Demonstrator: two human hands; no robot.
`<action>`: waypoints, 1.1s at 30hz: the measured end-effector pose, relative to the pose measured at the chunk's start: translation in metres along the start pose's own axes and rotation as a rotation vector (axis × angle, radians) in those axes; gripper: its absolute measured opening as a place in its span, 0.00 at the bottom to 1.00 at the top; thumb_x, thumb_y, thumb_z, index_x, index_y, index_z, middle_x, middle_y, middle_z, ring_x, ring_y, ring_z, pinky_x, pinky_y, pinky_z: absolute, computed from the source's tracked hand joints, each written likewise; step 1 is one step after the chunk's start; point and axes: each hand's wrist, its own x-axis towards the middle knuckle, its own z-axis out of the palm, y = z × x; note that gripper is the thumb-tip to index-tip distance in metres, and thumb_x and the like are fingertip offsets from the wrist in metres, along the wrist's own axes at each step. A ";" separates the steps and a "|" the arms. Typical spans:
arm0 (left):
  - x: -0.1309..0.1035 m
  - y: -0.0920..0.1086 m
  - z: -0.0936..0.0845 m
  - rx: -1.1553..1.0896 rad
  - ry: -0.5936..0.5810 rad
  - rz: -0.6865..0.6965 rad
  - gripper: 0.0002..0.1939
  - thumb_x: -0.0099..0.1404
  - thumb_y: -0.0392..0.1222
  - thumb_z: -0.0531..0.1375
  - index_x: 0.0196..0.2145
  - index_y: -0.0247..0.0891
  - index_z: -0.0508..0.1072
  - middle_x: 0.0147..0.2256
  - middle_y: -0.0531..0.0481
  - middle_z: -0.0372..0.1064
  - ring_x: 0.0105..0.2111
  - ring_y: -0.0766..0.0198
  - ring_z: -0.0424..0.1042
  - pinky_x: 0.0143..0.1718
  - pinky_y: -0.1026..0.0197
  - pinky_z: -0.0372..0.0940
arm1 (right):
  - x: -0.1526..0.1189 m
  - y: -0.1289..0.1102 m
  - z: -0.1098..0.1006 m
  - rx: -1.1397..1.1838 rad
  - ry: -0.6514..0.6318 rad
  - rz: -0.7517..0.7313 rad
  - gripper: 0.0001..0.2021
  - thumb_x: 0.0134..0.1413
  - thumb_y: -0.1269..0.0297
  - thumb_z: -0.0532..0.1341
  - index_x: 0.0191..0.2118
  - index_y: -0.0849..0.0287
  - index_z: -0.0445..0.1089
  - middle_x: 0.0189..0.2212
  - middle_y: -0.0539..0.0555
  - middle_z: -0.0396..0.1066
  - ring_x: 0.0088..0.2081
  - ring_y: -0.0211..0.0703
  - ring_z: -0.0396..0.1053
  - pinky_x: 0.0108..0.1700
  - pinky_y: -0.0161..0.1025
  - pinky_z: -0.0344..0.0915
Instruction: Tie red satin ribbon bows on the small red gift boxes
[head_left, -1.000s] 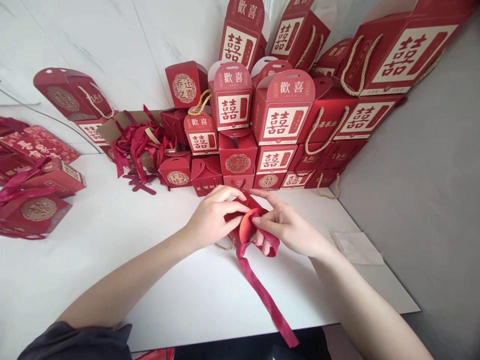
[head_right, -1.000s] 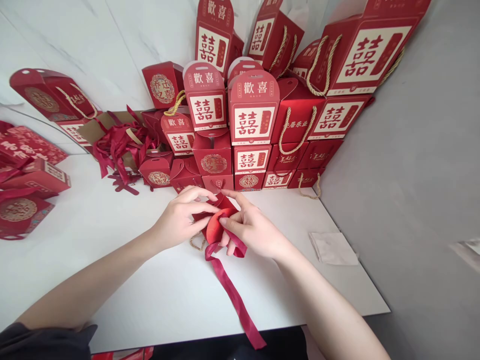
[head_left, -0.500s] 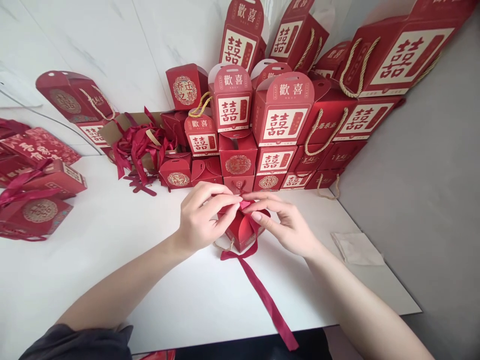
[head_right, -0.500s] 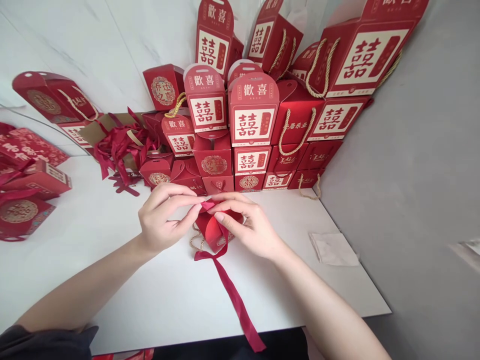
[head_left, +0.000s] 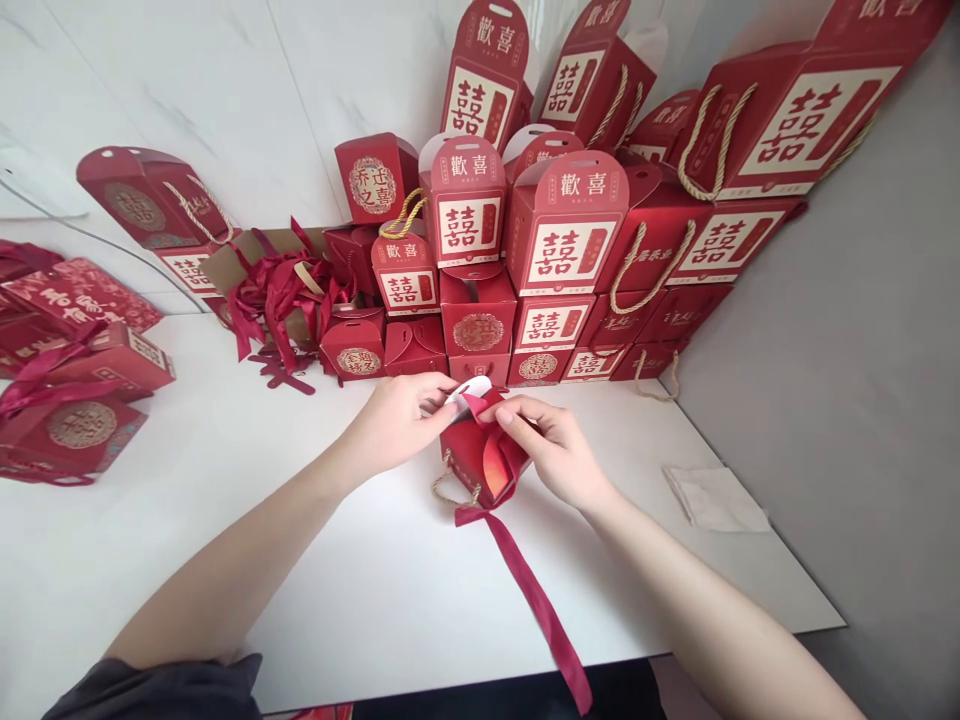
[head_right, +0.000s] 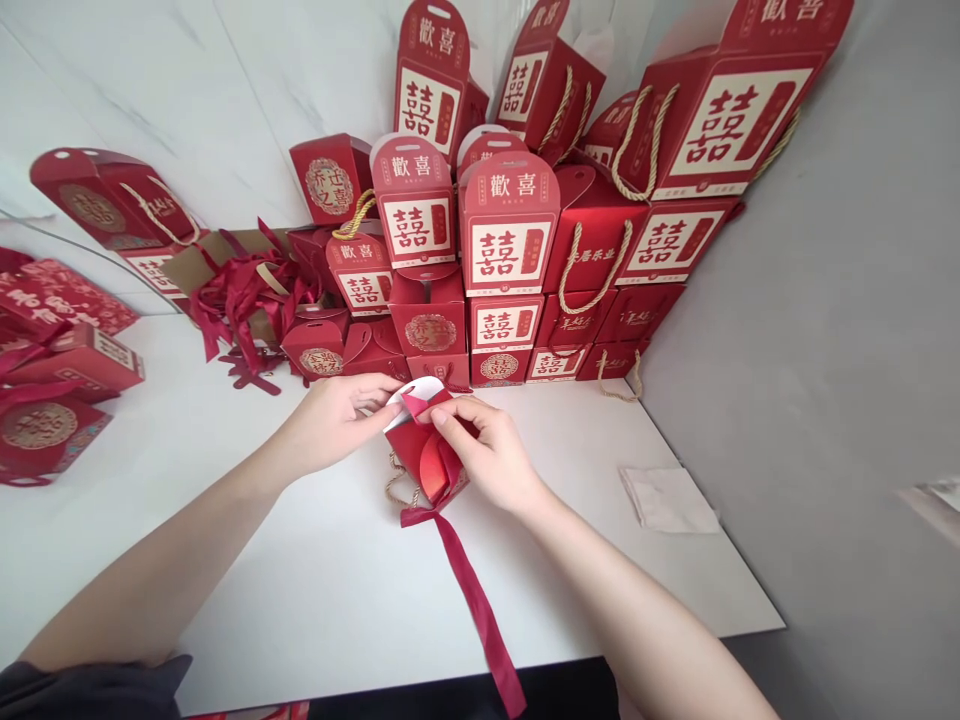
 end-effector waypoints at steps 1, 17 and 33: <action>0.000 0.000 0.000 -0.004 -0.003 -0.002 0.12 0.67 0.46 0.57 0.43 0.40 0.76 0.39 0.52 0.78 0.38 0.61 0.78 0.39 0.64 0.71 | 0.001 0.001 0.002 -0.023 -0.004 0.017 0.17 0.63 0.50 0.56 0.40 0.57 0.76 0.36 0.54 0.75 0.34 0.41 0.70 0.35 0.36 0.65; 0.002 0.001 0.006 0.060 0.056 -0.024 0.17 0.68 0.52 0.54 0.32 0.39 0.77 0.30 0.54 0.77 0.31 0.64 0.75 0.34 0.64 0.70 | 0.008 -0.002 0.006 -0.136 -0.003 -0.014 0.16 0.65 0.54 0.54 0.38 0.57 0.75 0.34 0.51 0.74 0.36 0.40 0.69 0.40 0.37 0.63; 0.000 -0.002 -0.077 -0.194 0.753 -0.007 0.03 0.58 0.38 0.64 0.30 0.35 0.77 0.21 0.57 0.73 0.24 0.66 0.77 0.27 0.67 0.73 | 0.008 -0.007 -0.037 -0.192 0.019 0.062 0.20 0.62 0.46 0.55 0.29 0.58 0.66 0.26 0.51 0.70 0.31 0.41 0.67 0.37 0.39 0.63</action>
